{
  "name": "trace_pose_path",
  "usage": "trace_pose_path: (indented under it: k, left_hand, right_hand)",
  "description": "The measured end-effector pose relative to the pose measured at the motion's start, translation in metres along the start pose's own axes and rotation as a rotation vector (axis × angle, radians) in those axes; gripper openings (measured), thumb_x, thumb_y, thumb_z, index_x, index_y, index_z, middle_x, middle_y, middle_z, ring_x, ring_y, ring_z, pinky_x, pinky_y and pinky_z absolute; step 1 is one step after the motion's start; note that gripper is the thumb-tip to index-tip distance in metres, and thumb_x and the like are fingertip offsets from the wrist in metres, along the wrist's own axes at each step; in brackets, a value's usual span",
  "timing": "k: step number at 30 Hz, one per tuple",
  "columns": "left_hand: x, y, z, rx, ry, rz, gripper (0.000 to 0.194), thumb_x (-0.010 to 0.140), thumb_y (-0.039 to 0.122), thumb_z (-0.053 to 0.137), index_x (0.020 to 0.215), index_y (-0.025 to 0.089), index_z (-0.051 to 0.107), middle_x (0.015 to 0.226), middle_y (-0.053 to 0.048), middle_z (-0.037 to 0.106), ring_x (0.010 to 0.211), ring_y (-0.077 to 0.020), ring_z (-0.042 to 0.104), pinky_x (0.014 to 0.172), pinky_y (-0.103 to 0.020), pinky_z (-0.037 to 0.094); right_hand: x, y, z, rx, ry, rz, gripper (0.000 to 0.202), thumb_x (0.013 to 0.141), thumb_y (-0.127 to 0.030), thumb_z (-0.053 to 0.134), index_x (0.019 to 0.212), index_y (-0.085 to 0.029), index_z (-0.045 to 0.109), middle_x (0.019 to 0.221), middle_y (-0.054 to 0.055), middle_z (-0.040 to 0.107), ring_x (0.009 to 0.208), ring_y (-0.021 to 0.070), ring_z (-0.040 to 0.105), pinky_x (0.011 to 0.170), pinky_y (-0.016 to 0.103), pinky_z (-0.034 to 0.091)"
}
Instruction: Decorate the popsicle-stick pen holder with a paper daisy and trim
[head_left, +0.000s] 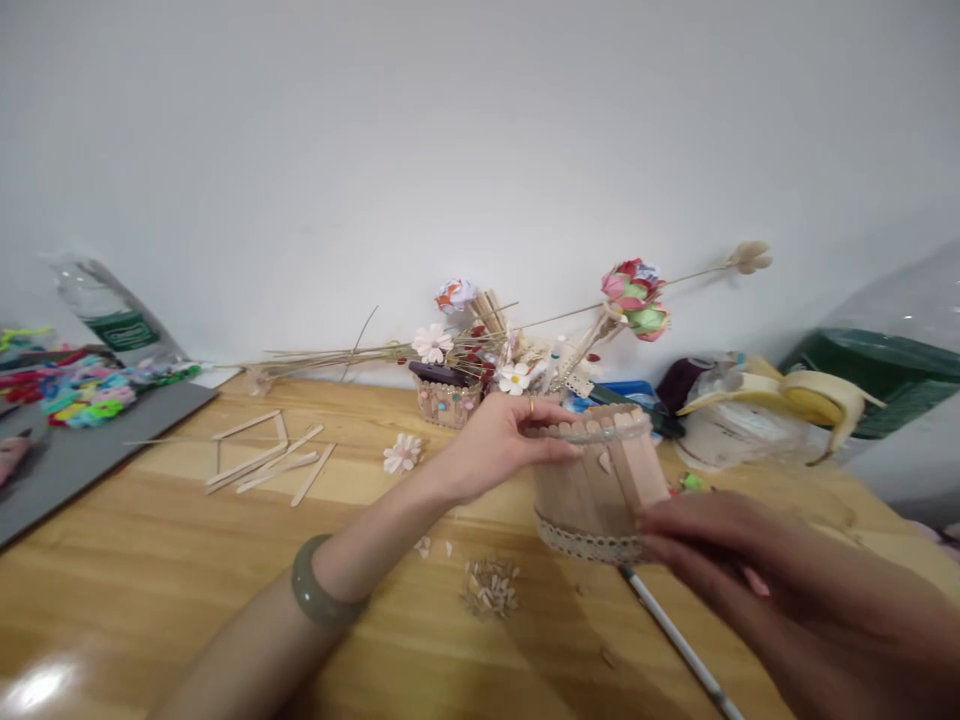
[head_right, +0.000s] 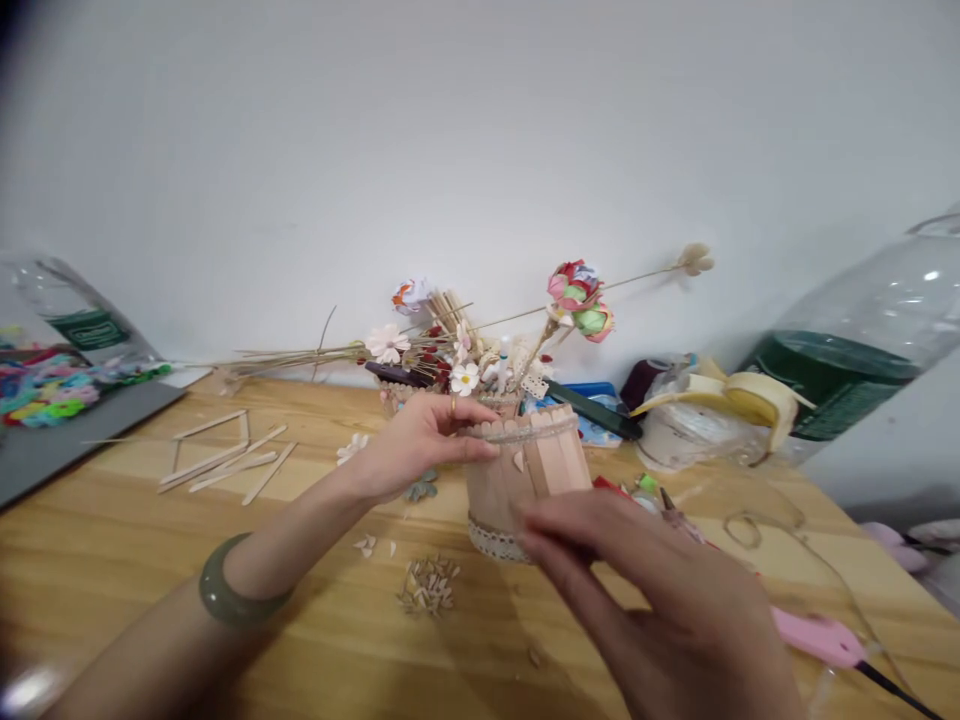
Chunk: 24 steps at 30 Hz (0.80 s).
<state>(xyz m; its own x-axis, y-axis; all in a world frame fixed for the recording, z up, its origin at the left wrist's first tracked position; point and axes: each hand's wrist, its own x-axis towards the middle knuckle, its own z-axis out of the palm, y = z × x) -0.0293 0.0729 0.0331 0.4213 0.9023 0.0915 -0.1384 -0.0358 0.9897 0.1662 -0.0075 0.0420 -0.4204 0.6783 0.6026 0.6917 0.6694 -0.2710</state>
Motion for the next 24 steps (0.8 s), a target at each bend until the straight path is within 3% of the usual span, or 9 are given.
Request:
trace_pose_path:
  k: [4, 8, 11, 15, 17, 24]
  left_hand:
    - [-0.002, -0.001, 0.003, 0.022, -0.008, 0.014, 0.018, 0.060, 0.013, 0.073, 0.078, 0.012, 0.071, 0.077, -0.003, 0.069, 0.071, -0.0128, 0.058, 0.074, -0.028, 0.044]
    - [-0.003, -0.001, 0.004, 0.037, -0.002, 0.019, 0.017, 0.061, 0.014, 0.073, 0.078, 0.014, 0.071, 0.077, -0.002, 0.069, 0.073, -0.0131, 0.059, 0.076, -0.028, 0.044]
    - [-0.003, -0.001, 0.005, 0.038, 0.008, 0.013, 0.017, 0.061, 0.013, 0.073, 0.078, 0.014, 0.071, 0.079, -0.003, 0.070, 0.074, -0.0138, 0.059, 0.077, -0.030, 0.044]
    - [-0.003, -0.001, 0.006, 0.036, 0.030, 0.010, 0.017, 0.061, 0.013, 0.074, 0.078, 0.013, 0.071, 0.078, -0.003, 0.069, 0.073, -0.0137, 0.059, 0.077, -0.030, 0.044]
    - [-0.003, -0.001, 0.006, 0.033, 0.033, 0.012, 0.017, 0.061, 0.013, 0.073, 0.077, 0.013, 0.071, 0.079, -0.003, 0.070, 0.073, -0.0135, 0.059, 0.078, -0.030, 0.045]
    - [-0.004, -0.003, 0.007, 0.064, 0.055, 0.029, 0.019, 0.061, 0.011, 0.073, 0.079, 0.014, 0.072, 0.085, -0.005, 0.072, 0.081, -0.0157, 0.061, 0.081, -0.031, 0.045]
  right_hand:
    - [0.005, 0.012, 0.000, -0.131, 0.145, 0.072, 0.016, 0.088, -0.035, 0.051, 0.091, -0.027, 0.065, 0.083, -0.003, 0.070, 0.065, 0.0111, 0.065, 0.058, 0.019, 0.050]
    - [0.008, 0.014, 0.007, -0.253, 0.268, 0.054, 0.024, 0.091, -0.038, 0.046, 0.087, -0.024, 0.065, 0.074, -0.002, 0.070, 0.054, 0.0106, 0.062, 0.044, 0.021, 0.043]
    - [0.011, 0.016, 0.008, -0.256, 0.262, 0.069, 0.021, 0.089, -0.035, 0.047, 0.084, -0.025, 0.065, 0.069, -0.004, 0.069, 0.050, 0.0093, 0.060, 0.041, 0.020, 0.042]
    - [0.016, 0.015, 0.011, -0.036, 0.271, 0.111, 0.016, 0.084, -0.029, 0.052, 0.077, -0.025, 0.065, 0.077, -0.002, 0.069, 0.064, 0.0110, 0.064, 0.052, 0.019, 0.049]
    - [0.017, 0.014, 0.013, 0.019, 0.265, 0.156, 0.015, 0.083, -0.029, 0.054, 0.076, -0.024, 0.066, 0.074, -0.002, 0.069, 0.061, 0.0113, 0.064, 0.051, 0.018, 0.050]
    - [0.017, 0.012, 0.018, -0.085, 0.247, 0.196, 0.015, 0.084, -0.030, 0.053, 0.080, -0.025, 0.066, 0.062, -0.004, 0.066, 0.044, 0.0097, 0.055, 0.038, 0.020, 0.040]
